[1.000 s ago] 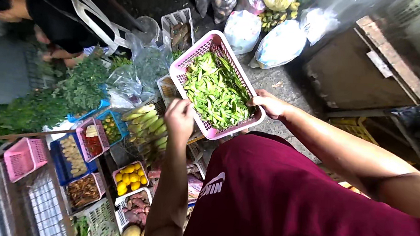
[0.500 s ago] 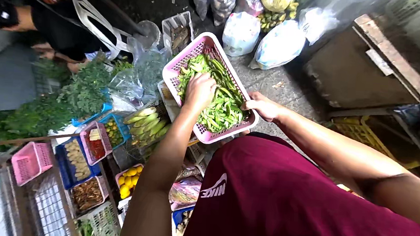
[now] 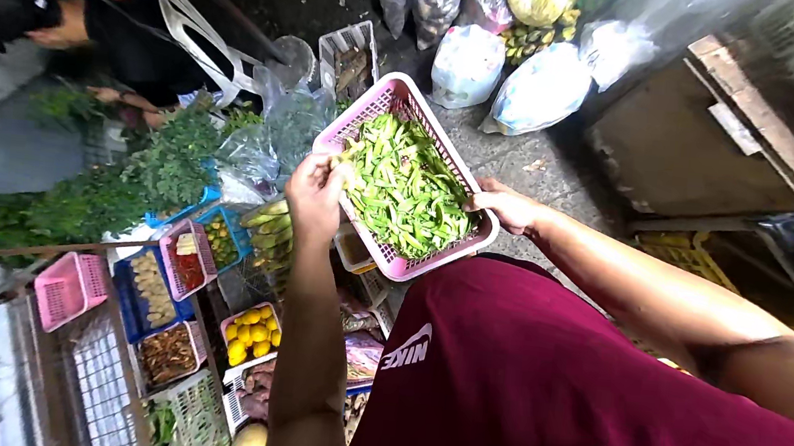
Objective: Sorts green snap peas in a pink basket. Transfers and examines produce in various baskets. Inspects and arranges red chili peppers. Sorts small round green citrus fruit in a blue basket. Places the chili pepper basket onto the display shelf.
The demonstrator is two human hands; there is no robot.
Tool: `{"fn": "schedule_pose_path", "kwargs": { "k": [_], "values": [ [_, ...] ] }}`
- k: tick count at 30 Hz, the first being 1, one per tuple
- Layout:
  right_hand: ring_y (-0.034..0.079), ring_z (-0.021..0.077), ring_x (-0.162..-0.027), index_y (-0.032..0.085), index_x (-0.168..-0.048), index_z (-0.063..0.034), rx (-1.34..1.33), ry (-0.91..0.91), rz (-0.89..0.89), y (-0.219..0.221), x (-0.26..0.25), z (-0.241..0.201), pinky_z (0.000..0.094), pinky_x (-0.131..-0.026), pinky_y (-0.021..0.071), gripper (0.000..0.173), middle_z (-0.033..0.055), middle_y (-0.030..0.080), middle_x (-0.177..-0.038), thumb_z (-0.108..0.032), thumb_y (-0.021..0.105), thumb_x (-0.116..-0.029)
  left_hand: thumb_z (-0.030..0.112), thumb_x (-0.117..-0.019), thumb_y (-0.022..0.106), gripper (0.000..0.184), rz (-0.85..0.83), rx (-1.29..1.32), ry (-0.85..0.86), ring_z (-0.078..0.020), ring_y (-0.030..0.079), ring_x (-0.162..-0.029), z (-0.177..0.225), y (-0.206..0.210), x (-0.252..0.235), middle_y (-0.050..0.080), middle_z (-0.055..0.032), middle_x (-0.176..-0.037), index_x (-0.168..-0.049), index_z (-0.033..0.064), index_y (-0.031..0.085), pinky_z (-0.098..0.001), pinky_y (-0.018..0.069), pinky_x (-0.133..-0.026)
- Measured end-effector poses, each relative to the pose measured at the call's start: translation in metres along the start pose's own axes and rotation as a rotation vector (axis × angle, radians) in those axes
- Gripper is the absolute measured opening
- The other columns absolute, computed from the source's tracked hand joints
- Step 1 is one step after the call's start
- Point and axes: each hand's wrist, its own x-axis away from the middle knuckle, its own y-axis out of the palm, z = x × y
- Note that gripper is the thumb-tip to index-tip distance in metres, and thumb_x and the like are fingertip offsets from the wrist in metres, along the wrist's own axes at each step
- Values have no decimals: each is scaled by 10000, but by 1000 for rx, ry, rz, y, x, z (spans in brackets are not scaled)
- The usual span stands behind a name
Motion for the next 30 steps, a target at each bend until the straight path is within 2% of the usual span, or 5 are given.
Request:
{"fn": "schedule_pose_path", "kwargs": {
  "k": [6,10,16,21,30],
  "values": [
    [722,138,-771,696,-1124,-102,18,-1,23,-4,1,1,354,-681,617,414,50,744,-908,-312,673,-768,117,-980,674,115,458,-294,-238,-84,645,-722,-62,-28,66,663,-40,-837,-1032,15,671,-283,573,-706],
    [722,151,-781,688,-1144,-98,26,13,30,-9,-5,3,369,-691,618,462,66,740,-920,-341,697,-751,329,-1023,644,414,44,-639,-523,-274,732,-1017,-81,-24,71,751,-142,-1130,-1320,43,672,-531,567,-958],
    [724,152,-785,680,-1154,-100,62,20,-11,-2,-6,-2,368,-696,621,462,63,742,-920,-342,706,-760,169,-983,672,202,-68,-517,23,-208,709,-970,-19,45,14,723,-123,-1047,-1109,43,767,-394,597,-908],
    [719,136,-753,692,-1118,-104,77,-6,-21,11,-1,-4,346,-676,614,432,46,742,-886,-334,705,-753,278,-977,664,226,-360,-796,-9,-270,664,-1103,-20,95,-28,688,-91,-1132,-1092,106,755,-481,546,-988],
    [698,118,-682,682,-1067,-101,53,11,-14,9,1,-3,316,-610,596,366,37,726,-830,-307,686,-764,139,-941,714,225,109,-212,-34,-131,703,-840,9,12,-15,716,-76,-979,-1130,27,671,-325,607,-769]
  ]
}}
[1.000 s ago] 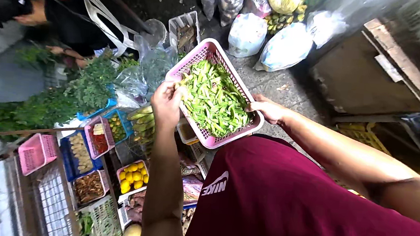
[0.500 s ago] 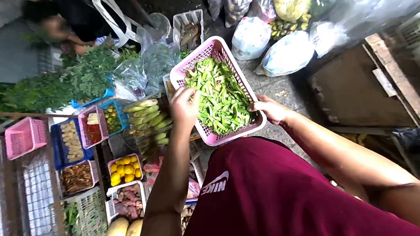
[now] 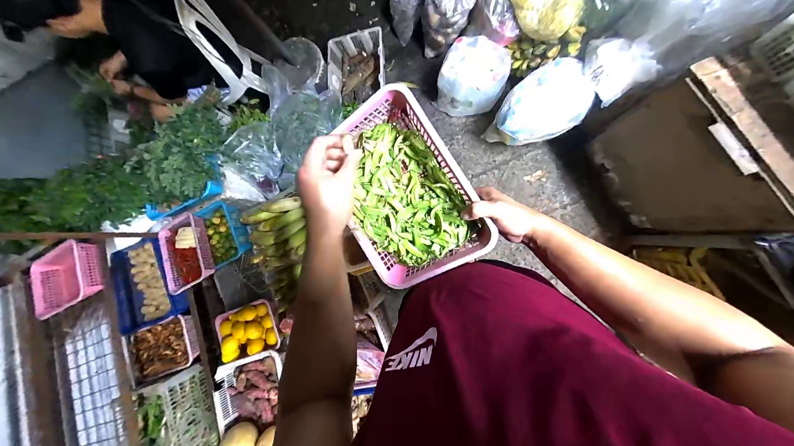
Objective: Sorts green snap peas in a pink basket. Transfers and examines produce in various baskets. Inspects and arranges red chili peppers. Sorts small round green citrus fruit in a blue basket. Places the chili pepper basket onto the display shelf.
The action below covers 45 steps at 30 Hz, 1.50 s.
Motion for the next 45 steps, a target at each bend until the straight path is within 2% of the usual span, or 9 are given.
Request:
{"fn": "schedule_pose_path", "kwargs": {
  "k": [5,8,12,16,22,28,34,38,45],
  "values": [
    [711,130,-780,686,-1138,-98,-1,-22,-10,-8,0,-4,351,-696,610,425,48,736,-921,-293,673,-760,188,-969,708,231,267,-242,-121,-111,651,-767,-46,-48,58,671,-64,-931,-1138,37,660,-305,576,-707],
    [718,152,-804,681,-1174,-100,-17,-20,-14,-15,-6,3,373,-709,615,465,63,738,-945,-321,691,-765,225,-958,730,361,95,-404,-266,-230,685,-890,-62,-45,81,692,-149,-1136,-1268,47,680,-435,587,-797],
    [724,157,-799,677,-1165,-103,-21,-10,-30,-15,-14,4,371,-697,620,462,67,743,-941,-327,708,-762,144,-964,697,218,-89,-343,-30,-231,687,-1044,-32,-6,68,699,-133,-1178,-1154,45,738,-417,589,-905],
    [724,151,-789,681,-1142,-97,-5,-9,-57,-6,-13,-4,364,-698,621,444,63,743,-926,-319,700,-758,294,-917,746,353,-418,-598,161,-306,484,-1393,-21,45,23,591,-65,-1444,-1263,222,731,-551,395,-1140],
    [722,146,-781,678,-1143,-113,-41,12,-73,-2,-13,-1,368,-694,622,485,58,741,-918,-379,727,-740,224,-954,656,222,-309,-709,104,-308,550,-1284,-30,46,-7,642,-63,-1328,-1146,169,754,-553,433,-1076],
    [726,148,-777,672,-1121,-107,-90,22,-98,2,-8,-6,358,-689,623,451,63,742,-907,-352,719,-744,618,-741,832,968,-447,-864,-99,-435,284,-1519,-11,25,12,359,-167,-1637,-1553,240,462,-677,252,-1192],
    [718,136,-761,676,-1106,-106,-40,45,-85,7,-7,-8,351,-685,621,390,46,736,-889,-295,677,-764,154,-874,739,445,-422,-552,-98,-305,623,-1225,-47,4,0,648,-112,-1320,-1316,143,686,-554,520,-1033],
    [717,125,-776,681,-1110,-110,-19,47,-93,8,-9,-8,341,-693,617,408,37,737,-898,-314,687,-757,48,-921,604,270,-297,-411,-174,-251,683,-1150,-28,-16,-23,728,-105,-1197,-1147,101,741,-533,539,-1002],
    [710,105,-710,681,-1105,-138,-27,36,-79,14,-10,0,309,-637,608,382,15,738,-857,-308,660,-764,290,-903,787,565,-421,-247,-104,-185,653,-1210,-12,-28,-43,623,-58,-1415,-1423,158,608,-403,564,-1011]
  ]
}}
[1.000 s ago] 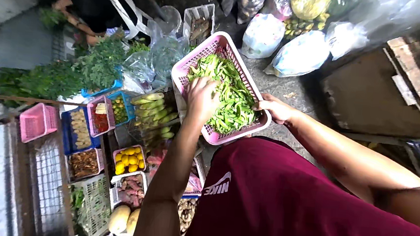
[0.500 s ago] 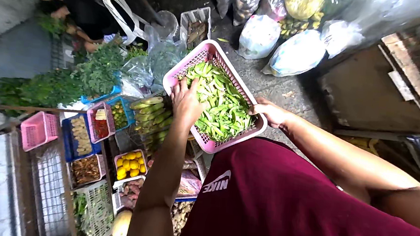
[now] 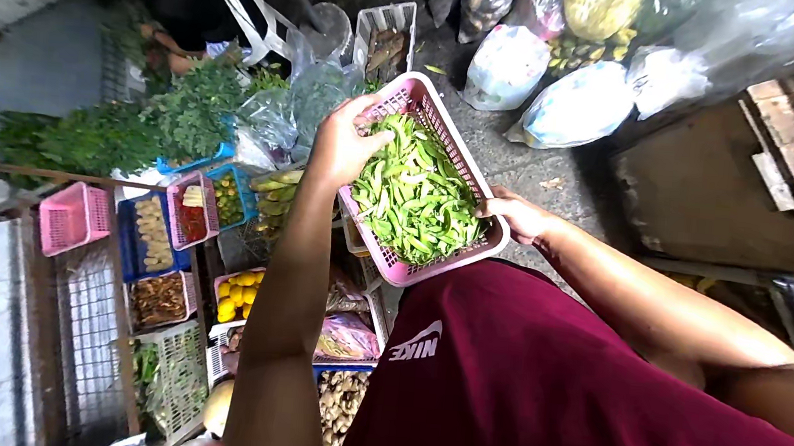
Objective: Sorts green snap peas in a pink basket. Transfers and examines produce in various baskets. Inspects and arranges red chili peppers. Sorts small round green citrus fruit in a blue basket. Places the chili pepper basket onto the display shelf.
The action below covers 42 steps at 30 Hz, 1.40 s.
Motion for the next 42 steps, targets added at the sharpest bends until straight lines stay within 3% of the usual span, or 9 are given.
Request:
{"fn": "schedule_pose_path", "kwargs": {
  "k": [5,9,12,18,28,32,34,38,42],
  "values": [
    [703,109,-691,681,-1079,-127,12,5,20,3,1,-3,313,-628,603,361,18,731,-830,-314,653,-772,217,-918,745,351,-73,-329,-49,-320,692,-1038,4,7,41,702,-154,-1173,-1227,56,702,-567,569,-914],
    [708,116,-713,686,-1069,-120,18,-2,9,4,-4,-4,324,-645,606,379,29,733,-845,-331,673,-756,115,-943,657,126,-89,-470,44,-288,684,-937,6,35,68,684,-96,-1008,-1010,91,761,-536,582,-811],
    [721,141,-793,682,-1122,-107,-18,-5,-18,0,-7,-4,354,-710,618,433,52,739,-918,-342,700,-759,254,-928,748,225,-125,-561,-123,-332,686,-1000,11,49,79,693,-125,-1091,-1062,74,735,-568,577,-843],
    [708,139,-749,684,-1068,-97,0,-25,2,1,-9,-3,355,-673,611,384,51,727,-871,-323,700,-758,136,-936,711,75,16,-365,-102,-275,685,-925,-13,57,86,690,-96,-1066,-992,88,722,-529,586,-815],
    [707,122,-767,702,-1086,-109,34,-24,3,4,-9,-7,339,-692,608,375,38,733,-886,-293,688,-760,213,-951,743,210,47,-121,-66,-228,615,-686,25,45,61,635,-61,-776,-1132,113,705,-465,544,-655],
    [706,117,-791,700,-1107,-112,59,-37,-6,2,-9,-7,337,-709,606,385,34,734,-908,-294,689,-767,295,-973,698,287,-169,-361,-133,-390,709,-949,26,79,46,733,-177,-983,-1188,105,715,-632,564,-820],
    [709,127,-808,701,-1124,-102,76,-41,1,3,-10,-7,345,-721,606,397,46,736,-927,-288,687,-773,289,-983,680,223,-162,-394,-122,-385,712,-937,19,93,45,729,-165,-960,-1130,123,702,-629,565,-787],
    [706,126,-792,699,-1119,-108,77,-31,20,-2,-9,-6,346,-703,605,402,39,733,-913,-306,685,-769,216,-1003,648,150,-85,-30,-101,-234,621,-669,0,81,53,643,-79,-761,-1068,99,714,-472,544,-634],
    [706,131,-784,702,-1103,-102,71,-24,24,-5,-9,-6,353,-700,604,402,43,733,-902,-318,692,-765,144,-1050,514,122,34,865,-70,-72,537,-645,-22,61,61,590,19,-808,-1059,128,635,-239,480,-592]
  ]
}}
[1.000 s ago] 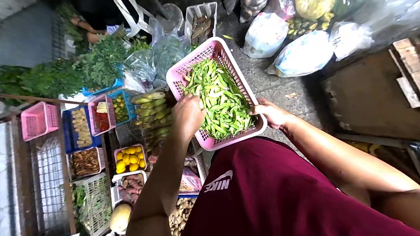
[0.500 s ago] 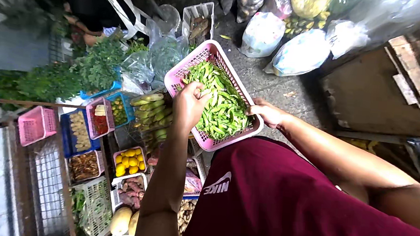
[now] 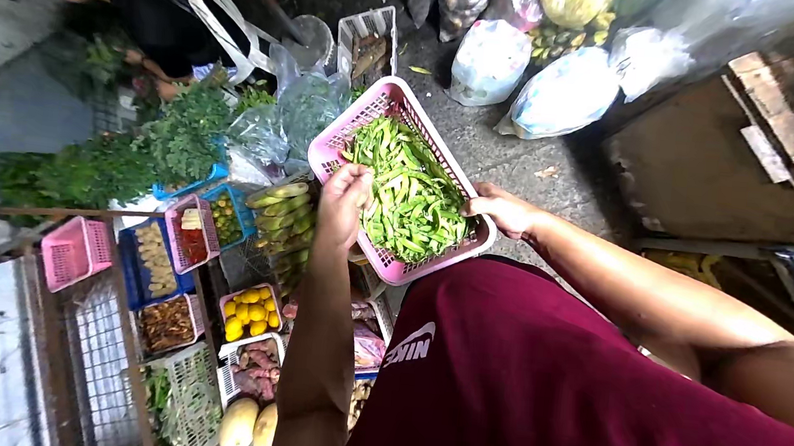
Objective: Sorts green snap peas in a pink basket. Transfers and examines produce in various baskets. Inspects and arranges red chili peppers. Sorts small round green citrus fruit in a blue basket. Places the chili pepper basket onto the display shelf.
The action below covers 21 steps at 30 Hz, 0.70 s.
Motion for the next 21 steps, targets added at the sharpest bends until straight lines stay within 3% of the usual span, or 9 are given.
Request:
{"fn": "schedule_pose_path", "kwargs": {
  "k": [2,4,6,8,10,12,17,19,21],
  "values": [
    [705,134,-790,702,-1102,-102,9,-4,-1,-1,-1,0,354,-701,602,399,45,732,-906,-315,690,-764,199,-1093,410,202,-10,283,-39,-135,669,-834,2,-4,-2,680,-26,-1059,-1098,165,609,-307,580,-707],
    [706,134,-789,703,-1112,-105,16,-8,-6,-1,-2,0,355,-696,603,407,47,733,-911,-317,690,-765,184,-1087,410,189,25,239,-68,-87,606,-689,5,5,-10,676,-32,-1046,-1103,145,594,-233,511,-575],
    [709,137,-793,700,-1127,-106,19,-6,-12,-2,-3,0,361,-698,608,413,50,735,-924,-310,690,-767,96,-1009,524,149,63,-155,-84,-86,523,-616,7,20,-24,635,-27,-885,-1105,67,635,-242,436,-528],
    [713,142,-805,703,-1130,-107,26,-2,-16,-1,-4,1,365,-709,610,421,54,737,-932,-316,692,-765,117,-963,636,158,36,-639,-129,-200,676,-874,8,33,-36,716,-85,-975,-1091,65,711,-432,565,-786],
    [712,139,-805,707,-1115,-103,33,-10,-12,2,-4,0,366,-714,608,414,55,738,-926,-314,689,-760,201,-975,634,202,17,-1038,-178,-288,704,-964,6,45,-43,735,-117,-1005,-1125,101,725,-553,563,-868],
    [714,140,-806,705,-1122,-99,30,-19,-17,2,-4,1,365,-717,610,422,58,741,-928,-325,694,-766,240,-996,602,263,34,-1257,-196,-323,702,-1077,0,54,-46,738,-131,-1121,-1195,115,721,-580,553,-932],
    [718,143,-809,704,-1154,-105,45,-2,-4,5,-5,5,367,-714,611,457,55,744,-941,-325,703,-753,279,-997,601,236,83,-1225,-283,-325,706,-1051,-3,59,-52,747,-125,-1054,-1100,125,746,-586,548,-916],
    [713,134,-800,701,-1141,-100,51,2,1,5,-4,4,360,-711,608,449,48,740,-930,-322,701,-750,230,-956,633,179,69,-1071,-267,-307,711,-950,-4,50,-55,742,-115,-951,-1015,106,747,-590,551,-849],
    [713,137,-801,699,-1142,-92,44,-2,-3,3,-4,4,362,-714,608,444,54,740,-930,-313,701,-756,146,-922,689,96,138,-763,-122,-217,694,-862,-1,35,-53,735,-73,-916,-962,82,748,-481,565,-803]
  ]
}}
